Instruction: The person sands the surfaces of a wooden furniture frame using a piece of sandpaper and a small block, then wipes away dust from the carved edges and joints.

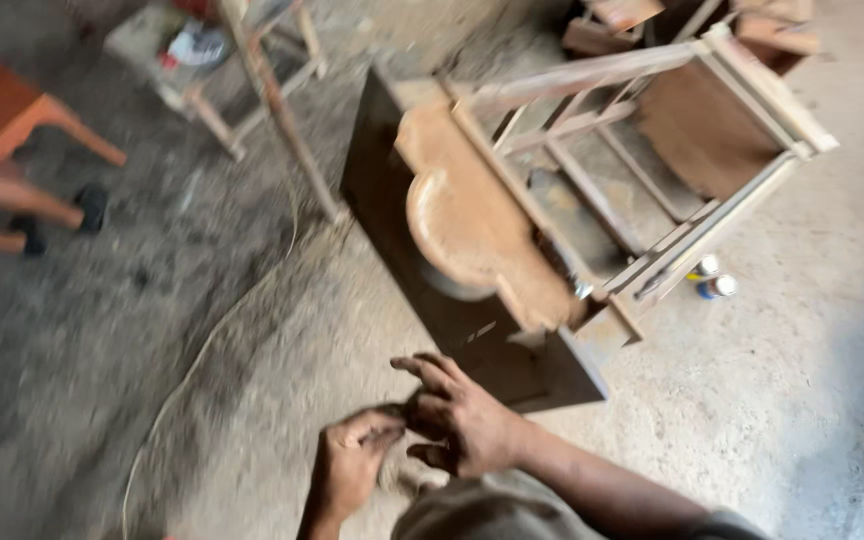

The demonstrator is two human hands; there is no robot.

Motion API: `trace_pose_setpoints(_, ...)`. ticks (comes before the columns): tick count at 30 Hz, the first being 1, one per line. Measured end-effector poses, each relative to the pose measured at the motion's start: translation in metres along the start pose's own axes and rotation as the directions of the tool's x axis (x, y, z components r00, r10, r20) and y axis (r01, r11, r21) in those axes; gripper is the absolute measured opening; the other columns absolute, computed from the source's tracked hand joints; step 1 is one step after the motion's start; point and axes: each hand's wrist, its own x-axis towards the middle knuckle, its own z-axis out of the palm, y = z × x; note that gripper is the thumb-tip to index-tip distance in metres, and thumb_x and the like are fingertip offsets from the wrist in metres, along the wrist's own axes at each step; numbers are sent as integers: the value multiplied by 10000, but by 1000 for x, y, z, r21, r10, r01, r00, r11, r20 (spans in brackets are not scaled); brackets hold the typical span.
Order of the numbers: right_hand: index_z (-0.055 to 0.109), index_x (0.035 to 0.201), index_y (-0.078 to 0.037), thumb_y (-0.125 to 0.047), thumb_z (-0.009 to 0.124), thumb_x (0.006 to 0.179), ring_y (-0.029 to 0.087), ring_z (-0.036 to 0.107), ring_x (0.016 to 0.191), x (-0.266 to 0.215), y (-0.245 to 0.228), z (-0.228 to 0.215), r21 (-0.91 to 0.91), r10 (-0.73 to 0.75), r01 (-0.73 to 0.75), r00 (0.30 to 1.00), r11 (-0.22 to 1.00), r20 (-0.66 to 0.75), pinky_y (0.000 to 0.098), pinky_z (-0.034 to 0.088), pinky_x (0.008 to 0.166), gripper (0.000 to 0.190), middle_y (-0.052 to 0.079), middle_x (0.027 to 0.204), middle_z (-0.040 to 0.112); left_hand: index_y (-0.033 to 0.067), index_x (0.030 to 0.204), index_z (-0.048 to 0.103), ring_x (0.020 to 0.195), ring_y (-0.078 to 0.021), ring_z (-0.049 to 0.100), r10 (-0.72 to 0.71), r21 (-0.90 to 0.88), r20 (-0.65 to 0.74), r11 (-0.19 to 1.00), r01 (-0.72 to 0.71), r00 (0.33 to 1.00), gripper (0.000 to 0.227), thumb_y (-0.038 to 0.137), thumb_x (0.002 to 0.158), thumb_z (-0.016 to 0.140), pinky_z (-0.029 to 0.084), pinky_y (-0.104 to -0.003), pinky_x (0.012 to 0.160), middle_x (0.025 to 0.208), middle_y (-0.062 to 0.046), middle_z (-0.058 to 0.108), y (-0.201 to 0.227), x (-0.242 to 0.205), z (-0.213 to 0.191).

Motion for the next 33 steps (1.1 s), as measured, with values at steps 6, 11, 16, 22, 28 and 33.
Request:
trace_pose_setpoints(6, 723, 1065, -39, -44, 742, 873, 330, 684, 1029, -1, 38, -29, 127, 247, -238, 968, 963, -55, 418, 585, 900, 192, 137, 1050, 699, 40, 994, 809, 742, -126, 783, 63, 43, 145, 997, -70, 987, 187, 46, 807, 799, 624, -272, 660, 858, -81, 853, 32, 79, 7)
trace_pose_setpoints(11, 724, 1049, -51, -43, 739, 887, 328, 681, 966, 23, 59, -45, 195, 354, -320, 918, 927, -180, 401, 581, 834, 162, 128, 1005, 705, 3, 1025, 780, 829, -127, 748, 157, -83, 266, 987, -140, 951, 171, -7, 857, 750, 598, -260, 754, 900, -93, 826, 62, 135, -13)
trace_pose_setpoints(16, 744, 1009, -63, -46, 772, 867, 321, 690, 855, 50, 79, -72, 124, 516, -502, 811, 856, -276, 410, 563, 725, 146, 131, 906, 684, -20, 960, 792, 777, -136, 741, 288, -100, 218, 957, -272, 933, 126, -31, 839, 758, 592, -259, 724, 834, -100, 804, 101, 192, -5)
trace_pose_setpoints(22, 659, 1043, -26, -12, 723, 829, 242, 755, 833, 94, 104, -87, 297, 686, -624, 595, 723, -420, 342, 591, 710, 223, 114, 903, 740, -17, 991, 781, 751, -122, 739, 311, -168, 368, 949, -266, 876, 136, -15, 860, 741, 588, -253, 669, 854, -79, 788, 149, 267, -11)
trace_pose_setpoints(28, 734, 989, -6, -41, 734, 929, 172, 705, 757, 153, 161, -70, 388, 750, -676, 387, 626, -536, 310, 565, 668, 70, 120, 862, 777, -4, 972, 704, 717, -208, 708, 478, 8, 522, 825, -565, 706, 110, 78, 922, 758, 558, -330, 654, 814, -113, 729, 171, 361, -51)
trace_pose_setpoints(33, 722, 980, -3, -30, 713, 914, 128, 713, 826, 176, 200, -58, 515, 770, -626, 231, 586, -595, 284, 600, 745, 72, 101, 877, 780, -55, 1314, 561, 995, -250, 765, 655, -167, 639, 629, -759, 403, 519, 351, 999, 633, 594, -408, 915, 1112, -134, 755, 182, 452, -67)
